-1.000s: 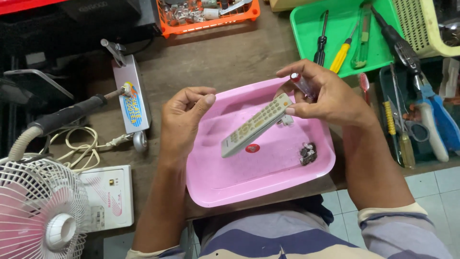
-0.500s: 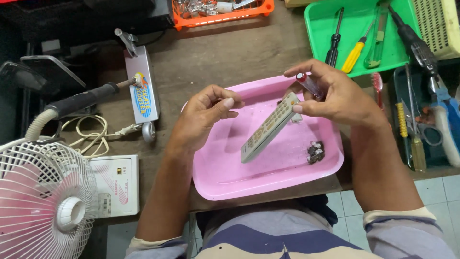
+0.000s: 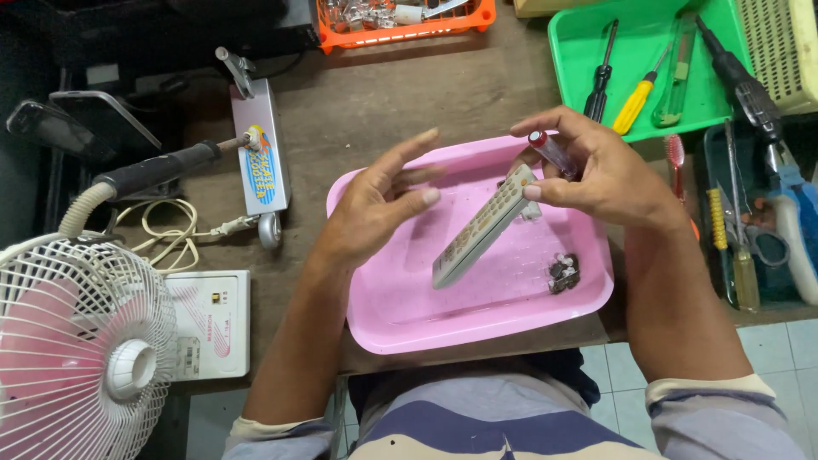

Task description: Disassembling a remote control by removing screws with a screwdriver and prying the casing apart to inspect internal components.

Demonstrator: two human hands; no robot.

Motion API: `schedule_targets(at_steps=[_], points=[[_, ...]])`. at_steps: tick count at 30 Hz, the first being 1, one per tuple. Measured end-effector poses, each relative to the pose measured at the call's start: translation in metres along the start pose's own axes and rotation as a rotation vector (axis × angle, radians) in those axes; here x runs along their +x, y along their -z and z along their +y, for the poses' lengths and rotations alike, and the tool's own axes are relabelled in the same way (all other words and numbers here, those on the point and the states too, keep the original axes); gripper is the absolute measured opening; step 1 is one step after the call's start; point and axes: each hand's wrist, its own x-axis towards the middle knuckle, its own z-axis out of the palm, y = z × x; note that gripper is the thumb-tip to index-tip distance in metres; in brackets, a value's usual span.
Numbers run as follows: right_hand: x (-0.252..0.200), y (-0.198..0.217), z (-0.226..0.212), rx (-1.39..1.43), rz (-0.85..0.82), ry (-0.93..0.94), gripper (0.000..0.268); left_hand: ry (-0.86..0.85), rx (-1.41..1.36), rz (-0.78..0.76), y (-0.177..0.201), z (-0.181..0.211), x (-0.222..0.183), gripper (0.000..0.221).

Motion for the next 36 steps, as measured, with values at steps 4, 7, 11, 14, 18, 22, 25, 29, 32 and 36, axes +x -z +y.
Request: schedule_targets(at_steps=[4, 7, 11, 14, 18, 22, 25, 29, 32, 36], points=[[-0.002, -0.005, 0.0, -0.01, -0.004, 0.019, 0.06, 0.016, 0.149, -0.177, -0.014, 0.006, -0.007, 0.065], [-0.005, -0.012, -0.003, 0.025, -0.035, 0.01, 0.06, 0.092, 0.181, -0.262, -0.029, 0.016, -0.012, 0.091], [-0.002, -0.023, -0.003, -0.004, -0.075, 0.034, 0.058, 0.151, 0.288, -0.271, -0.036, 0.019, -0.011, 0.098], [-0.001, -0.03, -0.007, -0.008, -0.058, 0.03, 0.059, 0.199, 0.298, -0.217, -0.035, 0.02, -0.01, 0.089], [0.002, -0.029, -0.004, 0.058, 0.126, 0.134, 0.051, 0.187, 0.22, -0.026, -0.03, 0.012, -0.008, 0.084], [0.006, -0.026, -0.003, 0.147, 0.457, 0.046, 0.017, 0.259, 0.159, 0.053, -0.029, 0.027, -0.007, 0.089], [0.009, -0.018, 0.01, 0.288, 0.522, 0.153, 0.038, 0.319, 0.072, 0.076, -0.029, 0.034, -0.008, 0.092], [0.007, -0.018, 0.012, 0.259, 0.576, 0.109, 0.078, 0.331, 0.086, 0.11, -0.028, 0.037, -0.008, 0.088], [0.004, -0.024, 0.011, 0.218, 0.586, 0.156, 0.065, 0.307, 0.072, 0.095, -0.027, 0.033, -0.008, 0.087], [0.001, -0.027, 0.012, 0.29, 0.543, 0.245, 0.021, 0.327, 0.146, 0.087, -0.028, 0.038, -0.007, 0.079]])
